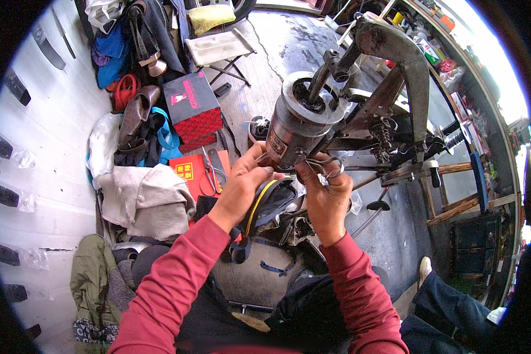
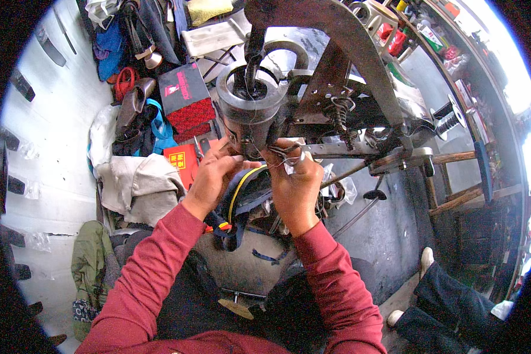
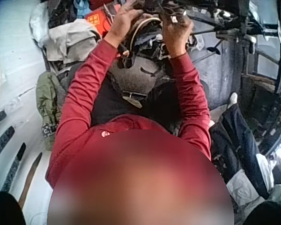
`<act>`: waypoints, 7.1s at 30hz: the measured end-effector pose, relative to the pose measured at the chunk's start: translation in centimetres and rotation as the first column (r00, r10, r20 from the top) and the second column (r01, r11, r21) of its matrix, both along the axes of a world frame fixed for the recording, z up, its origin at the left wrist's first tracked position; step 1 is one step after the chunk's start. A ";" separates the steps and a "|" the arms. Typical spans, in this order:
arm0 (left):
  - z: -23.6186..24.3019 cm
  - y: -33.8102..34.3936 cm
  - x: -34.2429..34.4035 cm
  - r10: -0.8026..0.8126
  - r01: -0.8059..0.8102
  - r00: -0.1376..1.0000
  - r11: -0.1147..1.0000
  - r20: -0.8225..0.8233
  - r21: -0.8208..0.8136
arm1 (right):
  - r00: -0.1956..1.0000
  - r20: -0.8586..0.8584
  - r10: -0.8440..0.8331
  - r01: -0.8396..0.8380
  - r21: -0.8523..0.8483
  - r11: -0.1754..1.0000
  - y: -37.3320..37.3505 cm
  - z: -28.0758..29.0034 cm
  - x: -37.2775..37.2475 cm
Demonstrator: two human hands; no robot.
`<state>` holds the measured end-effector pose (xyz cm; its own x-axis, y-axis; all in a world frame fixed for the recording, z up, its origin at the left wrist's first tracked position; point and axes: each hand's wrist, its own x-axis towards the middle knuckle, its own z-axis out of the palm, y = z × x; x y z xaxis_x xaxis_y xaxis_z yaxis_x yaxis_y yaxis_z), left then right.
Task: The person sits on the floor and works on a manual sewing machine. They handle small metal parts, thread, and tools, adjusting components on the machine's arm and wheel. The person uses shears to cut thread and continues to manipulate small parts and the machine's mechanism.
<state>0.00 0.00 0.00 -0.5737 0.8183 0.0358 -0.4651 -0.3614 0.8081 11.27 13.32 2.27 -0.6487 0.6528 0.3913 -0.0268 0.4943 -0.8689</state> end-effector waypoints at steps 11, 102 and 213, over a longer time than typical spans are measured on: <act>-0.6 0.4 -0.6 0.038 -0.060 0.969 0.995 0.245 0.084 | 0.997 0.031 0.066 -0.069 0.111 0.991 0.1 0.9 0.1; -3.2 2.1 11.7 -0.158 0.313 0.870 0.909 0.468 -0.274 | 0.966 0.236 0.102 -0.194 0.410 0.891 8.4 2.5 2.8; -10.3 0.1 23.1 -0.302 -0.190 0.818 0.662 -0.489 -0.726 | 0.941 0.281 0.190 0.138 -0.829 0.542 10.5 -15.0 35.1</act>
